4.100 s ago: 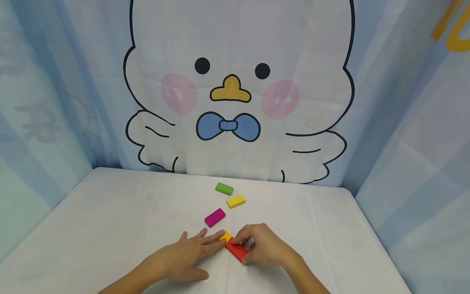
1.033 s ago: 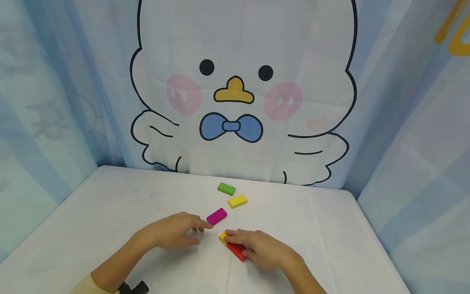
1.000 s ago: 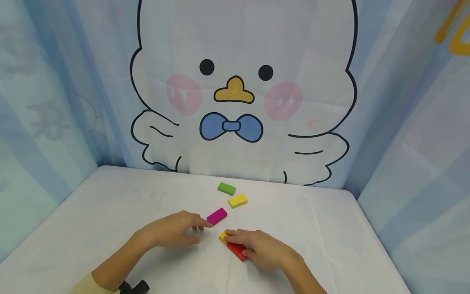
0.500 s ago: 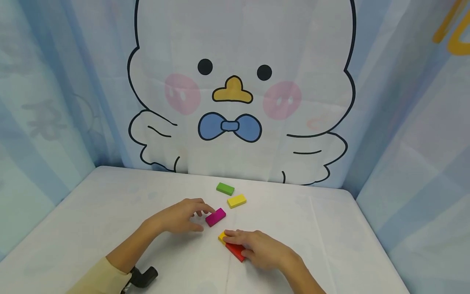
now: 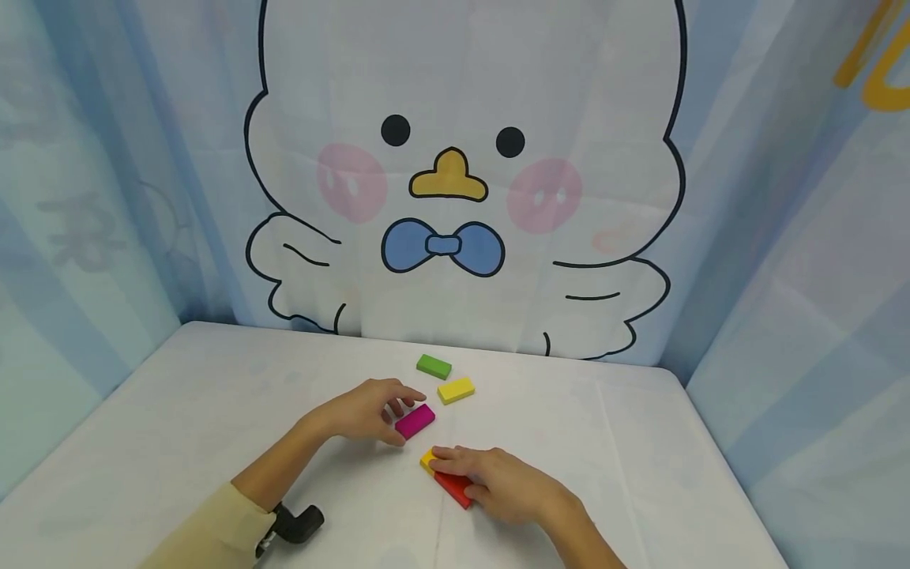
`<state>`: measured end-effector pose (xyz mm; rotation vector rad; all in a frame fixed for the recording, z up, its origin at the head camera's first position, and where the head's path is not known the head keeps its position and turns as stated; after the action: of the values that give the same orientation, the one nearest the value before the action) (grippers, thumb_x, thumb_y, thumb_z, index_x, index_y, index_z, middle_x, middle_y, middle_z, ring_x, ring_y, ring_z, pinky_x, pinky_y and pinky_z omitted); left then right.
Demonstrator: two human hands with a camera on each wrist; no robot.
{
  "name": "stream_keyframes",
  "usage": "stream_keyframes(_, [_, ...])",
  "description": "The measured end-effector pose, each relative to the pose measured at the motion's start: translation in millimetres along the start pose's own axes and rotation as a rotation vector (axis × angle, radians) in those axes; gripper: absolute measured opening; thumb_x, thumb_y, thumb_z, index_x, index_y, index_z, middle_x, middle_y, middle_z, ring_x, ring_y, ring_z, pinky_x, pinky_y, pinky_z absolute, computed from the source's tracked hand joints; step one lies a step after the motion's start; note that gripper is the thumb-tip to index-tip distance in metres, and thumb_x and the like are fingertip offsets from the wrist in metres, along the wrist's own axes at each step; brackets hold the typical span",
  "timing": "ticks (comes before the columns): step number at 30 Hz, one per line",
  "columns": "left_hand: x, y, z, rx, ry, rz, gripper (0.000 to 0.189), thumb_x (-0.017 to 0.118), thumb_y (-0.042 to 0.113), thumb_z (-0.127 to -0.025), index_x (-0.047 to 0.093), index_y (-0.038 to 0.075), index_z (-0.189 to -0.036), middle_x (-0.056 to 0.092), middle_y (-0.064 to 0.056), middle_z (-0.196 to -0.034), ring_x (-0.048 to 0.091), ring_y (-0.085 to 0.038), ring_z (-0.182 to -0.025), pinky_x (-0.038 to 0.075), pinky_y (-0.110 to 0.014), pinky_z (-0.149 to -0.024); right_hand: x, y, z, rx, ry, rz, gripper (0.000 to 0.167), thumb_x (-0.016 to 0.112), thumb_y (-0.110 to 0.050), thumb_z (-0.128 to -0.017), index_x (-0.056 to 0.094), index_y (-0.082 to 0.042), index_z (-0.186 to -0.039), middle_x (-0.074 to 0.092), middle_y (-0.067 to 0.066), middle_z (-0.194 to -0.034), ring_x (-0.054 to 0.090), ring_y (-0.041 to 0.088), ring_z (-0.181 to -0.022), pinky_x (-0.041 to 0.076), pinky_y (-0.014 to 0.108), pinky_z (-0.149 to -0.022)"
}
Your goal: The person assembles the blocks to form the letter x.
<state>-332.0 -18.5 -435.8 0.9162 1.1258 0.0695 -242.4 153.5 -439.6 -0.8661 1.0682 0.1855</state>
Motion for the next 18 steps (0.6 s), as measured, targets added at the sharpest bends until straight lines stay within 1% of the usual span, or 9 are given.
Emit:
stream_keyframes(6, [4.3, -2.7, -5.9, -0.018, -0.014, 0.010, 0.070, 0.090, 0.016, -0.081, 0.061, 0.016, -0.145, 0.066, -0.004, -0.125, 0.065, -0.019, -0.109, 0.062, -0.036, -0.088, -0.3, -2.7, -0.5, -0.008, -0.004, 0.002, 0.059, 0.061, -0.001, -0.100, 0.055, -0.028, -0.153, 0.045, -0.014, -0.162, 0.043, 0.017, -0.152, 0.043, 0.048, -0.118])
stream_keyframes(11, [6.4, -0.6, -7.1, -0.037, -0.027, 0.008, 0.073, 0.090, 0.011, -0.080, 0.060, 0.019, -0.146, 0.064, -0.005, -0.129, 0.063, -0.021, -0.113, 0.063, -0.037, -0.088, -0.3, -3.8, 0.0, -0.017, -0.003, 0.010, 0.059, 0.061, -0.002, -0.100, 0.055, -0.027, -0.153, 0.045, -0.012, -0.163, 0.043, 0.018, -0.152, 0.044, 0.047, -0.118])
stream_keyframes(14, [7.0, 1.4, -7.4, -0.052, -0.032, 0.001, 0.074, 0.089, 0.008, -0.079, 0.060, 0.020, -0.145, 0.063, -0.005, -0.130, 0.062, -0.021, -0.114, 0.063, -0.037, -0.087, -0.2, -3.7, 0.2, -0.018, 0.001, 0.010, 0.059, 0.061, -0.001, -0.100, 0.055, -0.027, -0.153, 0.045, -0.013, -0.162, 0.043, 0.017, -0.152, 0.043, 0.046, -0.118])
stream_keyframes(18, [7.0, 4.9, -8.6, -0.061, -0.025, -0.035, 0.073, 0.089, 0.007, -0.078, 0.061, 0.020, -0.144, 0.062, -0.005, -0.129, 0.060, -0.021, -0.114, 0.063, -0.036, -0.087, -0.2, -3.5, 0.4, -0.019, 0.006, 0.005, 0.059, 0.062, -0.001, -0.100, 0.055, -0.027, -0.153, 0.045, -0.014, -0.162, 0.043, 0.016, -0.152, 0.043, 0.045, -0.119])
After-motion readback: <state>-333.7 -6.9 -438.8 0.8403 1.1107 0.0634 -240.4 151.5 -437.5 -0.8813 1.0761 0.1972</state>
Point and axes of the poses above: each hand's wrist, its own z-axis away from the middle knuckle, its own x-axis out of the palm, y = z × x, the point moved 8 cm from there along -z, towards the middle knuckle
